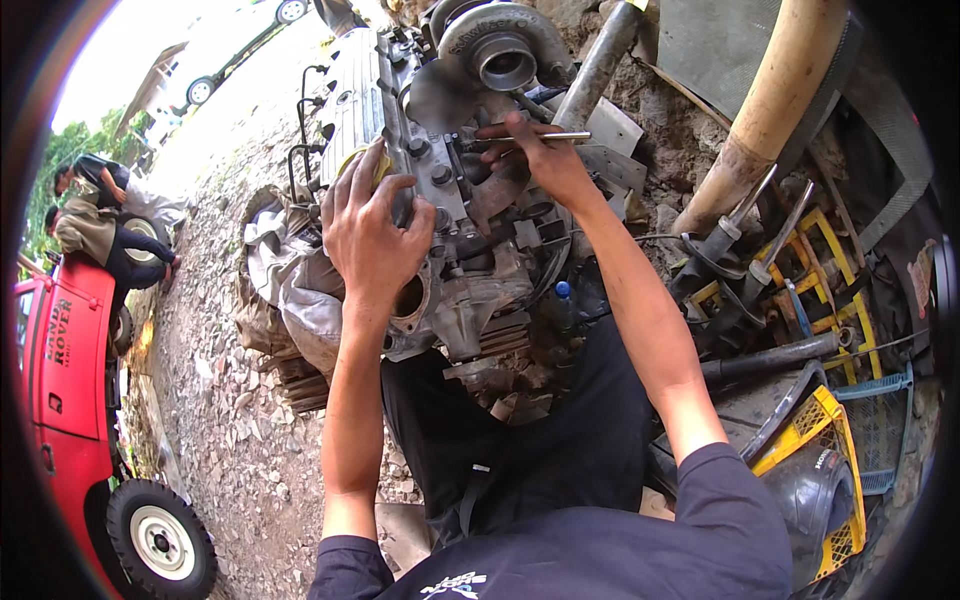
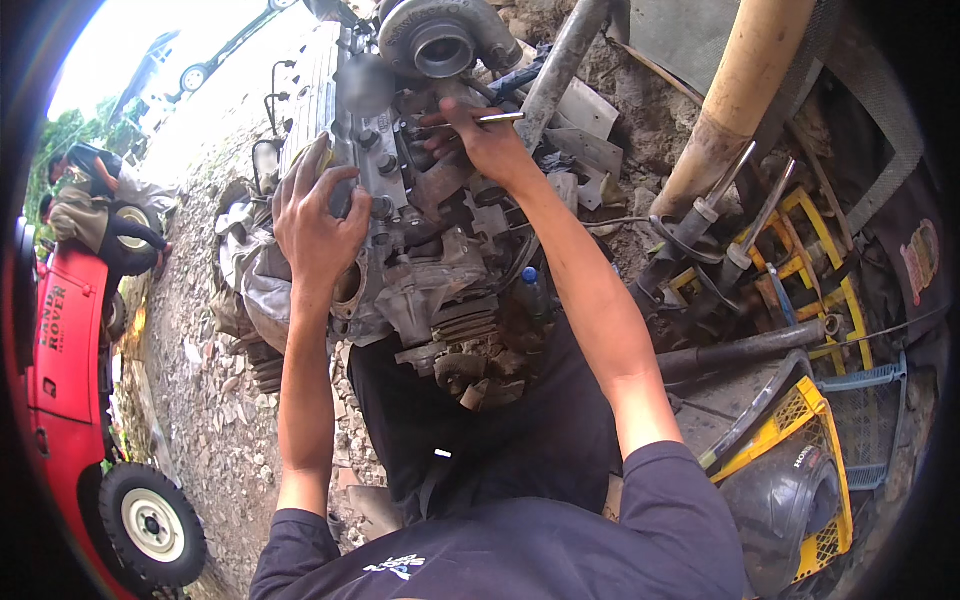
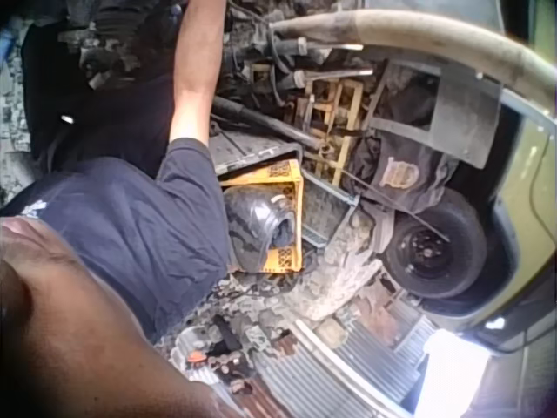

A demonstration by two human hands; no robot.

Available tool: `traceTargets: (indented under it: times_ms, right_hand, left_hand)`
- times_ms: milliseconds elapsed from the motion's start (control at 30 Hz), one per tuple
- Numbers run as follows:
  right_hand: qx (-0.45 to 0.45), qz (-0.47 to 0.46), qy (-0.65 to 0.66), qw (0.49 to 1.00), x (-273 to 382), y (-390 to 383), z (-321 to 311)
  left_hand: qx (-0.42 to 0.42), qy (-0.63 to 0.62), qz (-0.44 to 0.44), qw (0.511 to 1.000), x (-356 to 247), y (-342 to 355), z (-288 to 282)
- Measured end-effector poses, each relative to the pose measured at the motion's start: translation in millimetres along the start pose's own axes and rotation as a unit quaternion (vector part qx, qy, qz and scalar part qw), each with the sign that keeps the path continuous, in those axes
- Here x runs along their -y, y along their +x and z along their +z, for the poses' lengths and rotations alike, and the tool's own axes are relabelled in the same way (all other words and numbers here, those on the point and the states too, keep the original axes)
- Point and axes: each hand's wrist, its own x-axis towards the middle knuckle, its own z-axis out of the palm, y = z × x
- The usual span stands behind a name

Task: The person uses a wrench and a screwdriver to work on a disassembled engine block, pours a liquid from a small bottle onto a component, and wipes the engine parts with a cloth.

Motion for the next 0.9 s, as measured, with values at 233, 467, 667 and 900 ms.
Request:
traceTargets:
  times_ms: [233, 467, 667, 900]
  right_hand:
    - [-0.013, -0.079, -0.058, 0.995, 1, -5, 8]
    - [0.009, -0.153, -0.171, 0.973, -8, 13, 9]
    - [0.085, -0.119, -0.406, 0.902, 31, 3, 19]
    - [0.018, -0.134, -0.348, 0.927, 29, 9, 15]
  left_hand:
    - [-0.004, 0.000, 0.001, 1.000, -1, 0, -1]
    - [-0.011, -0.004, 0.001, 1.000, -2, 1, -1]
    - [-0.018, -0.004, 0.005, 1.000, 3, 0, -1]
    - [-0.024, -0.014, 0.003, 1.000, 1, 0, 1]
